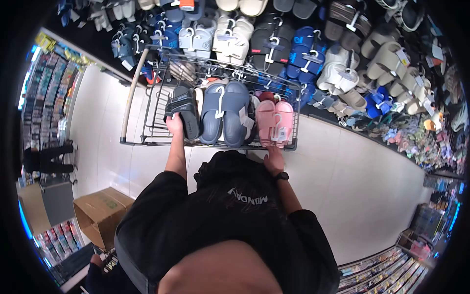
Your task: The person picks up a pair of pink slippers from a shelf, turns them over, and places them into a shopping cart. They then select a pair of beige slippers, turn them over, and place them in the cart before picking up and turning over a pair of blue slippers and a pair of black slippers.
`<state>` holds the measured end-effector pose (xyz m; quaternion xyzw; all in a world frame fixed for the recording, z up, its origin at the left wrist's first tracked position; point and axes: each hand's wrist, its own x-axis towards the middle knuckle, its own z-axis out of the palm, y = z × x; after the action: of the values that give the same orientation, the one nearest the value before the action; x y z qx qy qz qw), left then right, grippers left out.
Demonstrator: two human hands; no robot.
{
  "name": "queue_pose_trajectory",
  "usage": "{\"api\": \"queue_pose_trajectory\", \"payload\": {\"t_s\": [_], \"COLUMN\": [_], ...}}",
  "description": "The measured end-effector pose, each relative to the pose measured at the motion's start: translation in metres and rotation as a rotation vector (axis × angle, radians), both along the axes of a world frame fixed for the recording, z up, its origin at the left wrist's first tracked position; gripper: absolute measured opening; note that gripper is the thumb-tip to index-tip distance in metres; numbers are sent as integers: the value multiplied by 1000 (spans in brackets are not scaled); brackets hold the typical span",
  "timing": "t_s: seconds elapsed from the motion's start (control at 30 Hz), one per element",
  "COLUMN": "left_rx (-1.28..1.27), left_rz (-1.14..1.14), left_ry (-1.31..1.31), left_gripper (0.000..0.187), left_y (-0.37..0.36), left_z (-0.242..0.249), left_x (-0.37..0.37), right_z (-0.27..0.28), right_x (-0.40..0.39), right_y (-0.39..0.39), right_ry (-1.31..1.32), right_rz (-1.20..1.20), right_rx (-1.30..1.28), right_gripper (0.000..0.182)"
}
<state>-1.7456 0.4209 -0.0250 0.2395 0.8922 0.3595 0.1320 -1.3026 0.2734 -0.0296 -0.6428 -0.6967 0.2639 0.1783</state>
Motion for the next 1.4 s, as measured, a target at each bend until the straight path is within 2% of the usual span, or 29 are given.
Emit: {"api": "queue_pose_trajectory", "payload": {"t_s": [0.07, 0.1, 0.17, 0.23, 0.27, 0.3, 0.37, 0.4, 0.43, 0.47, 0.5, 0.57, 0.7, 0.8, 0.83, 0.9, 0.93, 0.97, 1.03, 1.13, 1.23, 1.3, 1.4], "left_rx": [59, 158, 198, 223, 155, 248, 359, 208, 372, 407, 433, 480, 512, 529, 544, 534, 534, 535, 544, 486, 422, 309, 323], "left_rz": [13, 1, -13, -30, -63, -71, -133, -235, -113, -222, -436, -506, -907, -1122, -1204, -1250, -1292, -1326, -1368, -1448, -1582, -1713, -1674], "left_ry": [-12, -4, -46, -15, 22, 1, -54, -32, 4, 66, 193, 259, 119, 130, 117, 156, 184, 215, 204, 126, 241, 302, 398], "left_gripper": [56, 50, 37, 23, 17, 13, 40, 51, 49, 44, 39, 35, 31, 36, 37, 38, 38, 39, 44, 48, 63, 68, 72], "left_y": [-1, -1, -4, -7, -10, -14, -24, -31, -36, -42, -44, -45, -37, -28, -25, -23, -22, -21, -19, -13, -2, 7, 11], "left_z": [-4, -26, -35, -15, 5, 9, 0, 7, 35, 48, 91, 124, 172, 179, 181, 172, 171, 170, 175, 181, 183, 191, 209], "left_x": [-9, -19, -31, -24, -16, -13, -19, -25, 7, 15, 39, 79, 161, 227, 250, 289, 308, 327, 366, 418, 454, 474, 500], "right_z": [3, 6, 8, 3, 5, 9, 16, 18, 21, 25, 38, 77, 159, 181, 211, 205, 209, 211, 209, 199, 206, 203, 221], "right_x": [-5, -7, -7, -4, -2, 0, 5, 6, 9, 12, 12, 6, 2, 17, 29, 56, 77, 95, 133, 178, 216, 234, 252], "right_y": [0, -1, -4, -6, -7, -7, -3, -5, -2, 3, 16, 37, 91, 126, 137, 138, 137, 133, 123, 115, 113, 121, 139], "right_ry": [38, 64, 113, 154, 161, 167, 189, 207, 223, 230, 340, 567, 925, 1214, 1099, 923, 819, 869, 748, 837, 727, 612, 543], "right_rz": [-7, -17, -17, 3, -15, -32, -76, -105, -135, -179, -251, -381, -322, -130, -21, -232, -239, -262, -315, -382, -427, -399, -292], "right_rx": [-30, -45, -28, 54, 28, 11, 9, 31, 58, 63, -9, -167, -84, -40, 165, 151, 181, 147, 57, 161, 150, 203, 336], "right_gripper": [39, 39, 38, 38, 37, 36, 34, 33, 32, 27, 27, 26, 26, 23, 21, 19, 16, 13, 13, 13, 15, 14, 10]}}
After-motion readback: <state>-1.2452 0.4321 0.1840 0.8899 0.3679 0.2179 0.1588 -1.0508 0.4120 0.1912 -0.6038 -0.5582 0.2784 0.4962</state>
